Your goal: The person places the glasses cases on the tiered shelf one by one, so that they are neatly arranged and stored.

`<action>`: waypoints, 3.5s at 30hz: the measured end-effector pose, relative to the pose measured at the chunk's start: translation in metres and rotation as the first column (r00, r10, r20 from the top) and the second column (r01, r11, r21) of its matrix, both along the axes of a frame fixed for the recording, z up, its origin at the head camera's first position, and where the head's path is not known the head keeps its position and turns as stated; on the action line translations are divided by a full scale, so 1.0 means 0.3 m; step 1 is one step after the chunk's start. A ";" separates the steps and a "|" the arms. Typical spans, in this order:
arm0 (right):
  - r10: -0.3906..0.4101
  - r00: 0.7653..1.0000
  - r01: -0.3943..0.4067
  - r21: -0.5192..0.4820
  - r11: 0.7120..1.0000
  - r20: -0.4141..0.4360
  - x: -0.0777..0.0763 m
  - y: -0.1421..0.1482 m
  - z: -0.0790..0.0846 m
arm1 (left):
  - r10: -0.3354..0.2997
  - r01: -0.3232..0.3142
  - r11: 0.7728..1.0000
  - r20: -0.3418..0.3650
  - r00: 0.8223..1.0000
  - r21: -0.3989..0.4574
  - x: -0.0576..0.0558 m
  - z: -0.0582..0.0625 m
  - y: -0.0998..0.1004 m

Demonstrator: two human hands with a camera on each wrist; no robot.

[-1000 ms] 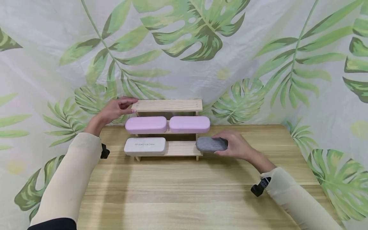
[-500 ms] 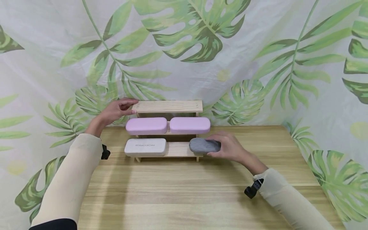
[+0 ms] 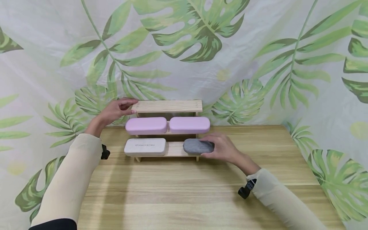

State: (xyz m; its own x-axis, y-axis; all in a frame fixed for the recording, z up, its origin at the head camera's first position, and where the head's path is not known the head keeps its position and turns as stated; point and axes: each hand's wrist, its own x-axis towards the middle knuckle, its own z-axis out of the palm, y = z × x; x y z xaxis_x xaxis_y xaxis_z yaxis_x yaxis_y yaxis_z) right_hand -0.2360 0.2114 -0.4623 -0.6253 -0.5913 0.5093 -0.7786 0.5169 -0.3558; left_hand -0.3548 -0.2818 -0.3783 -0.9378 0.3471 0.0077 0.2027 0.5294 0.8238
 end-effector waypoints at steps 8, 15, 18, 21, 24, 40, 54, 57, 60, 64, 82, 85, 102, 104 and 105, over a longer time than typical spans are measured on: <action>-0.003 1.000 0.003 -0.007 1.000 -0.005 0.001 -0.037 -0.010 | 0.002 -0.002 1.000 -0.015 1.000 -0.006 -0.025 -0.029 -0.020; -0.020 1.000 0.020 -0.002 1.000 -0.021 0.002 -0.066 -0.021 | 0.004 -0.005 1.000 -0.018 1.000 -0.017 -0.018 -0.028 -0.022; -0.025 0.999 0.025 0.005 1.000 -0.032 0.005 -0.080 -0.022 | 0.001 -0.001 1.000 -0.018 1.000 -0.016 -0.018 -0.028 -0.021; -0.035 0.998 0.036 0.020 0.999 -0.044 0.007 -0.093 -0.024 | -0.001 0.001 1.000 -0.018 1.000 -0.015 -0.019 -0.027 -0.018; -0.041 0.997 0.043 0.027 0.999 -0.061 0.009 -0.105 -0.025 | -0.002 0.002 1.000 -0.019 1.000 -0.011 -0.021 -0.026 -0.014; -0.013 0.993 0.015 0.016 1.000 -0.121 0.000 -0.150 -0.052 | -0.006 0.006 1.000 -0.017 1.000 0.007 -0.019 -0.026 -0.016; -0.008 0.993 0.001 -0.059 0.998 -0.114 -0.017 -0.175 -0.083 | 0.005 -0.005 1.000 -0.004 1.000 -0.006 -0.015 -0.018 -0.013; -0.016 0.994 0.010 -0.059 0.998 -0.106 -0.017 -0.181 -0.086 | 0.000 -0.001 1.000 -0.015 1.000 -0.006 -0.019 -0.023 -0.016; -0.026 0.996 0.022 -0.053 0.998 -0.086 -0.017 -0.183 -0.087 | -0.001 0.001 1.000 -0.018 1.000 0.000 -0.018 -0.025 -0.018; -0.034 0.997 0.031 -0.050 0.998 -0.063 -0.017 -0.182 -0.086 | -0.001 0.001 1.000 -0.014 1.000 0.005 -0.018 -0.027 -0.019; -0.069 0.997 0.070 -0.048 0.996 0.023 0.012 -0.137 -0.067 | 0.041 -0.043 0.998 0.029 0.999 0.049 -0.005 -0.027 -0.024; -0.067 0.997 0.068 -0.057 0.996 0.023 0.012 -0.132 -0.069 | 0.045 -0.046 0.998 0.028 0.999 0.050 -0.004 -0.028 -0.026; -0.053 0.998 0.052 -0.073 0.996 -0.016 0.011 -0.114 -0.081 | 0.020 -0.020 1.000 0.007 1.000 -0.005 0.064 0.044 0.040; -0.066 0.997 0.065 -0.063 0.996 -0.026 0.015 -0.102 -0.080 | 0.012 -0.012 1.000 -0.015 1.000 -0.014 0.055 0.030 0.041; -0.077 0.997 0.075 -0.056 0.996 -0.030 0.018 -0.094 -0.080 | 0.006 -0.007 1.000 -0.032 0.999 -0.019 0.050 0.020 0.039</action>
State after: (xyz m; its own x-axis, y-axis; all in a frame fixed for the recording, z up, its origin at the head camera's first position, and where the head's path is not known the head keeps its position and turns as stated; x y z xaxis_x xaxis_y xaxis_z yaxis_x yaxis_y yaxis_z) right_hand -0.2307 0.1831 -0.4863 -0.6500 -0.5132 0.5604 -0.7494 0.5554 -0.3605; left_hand -0.3398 -0.2701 -0.3723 -0.9394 0.3415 0.0306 0.2249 0.5466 0.8066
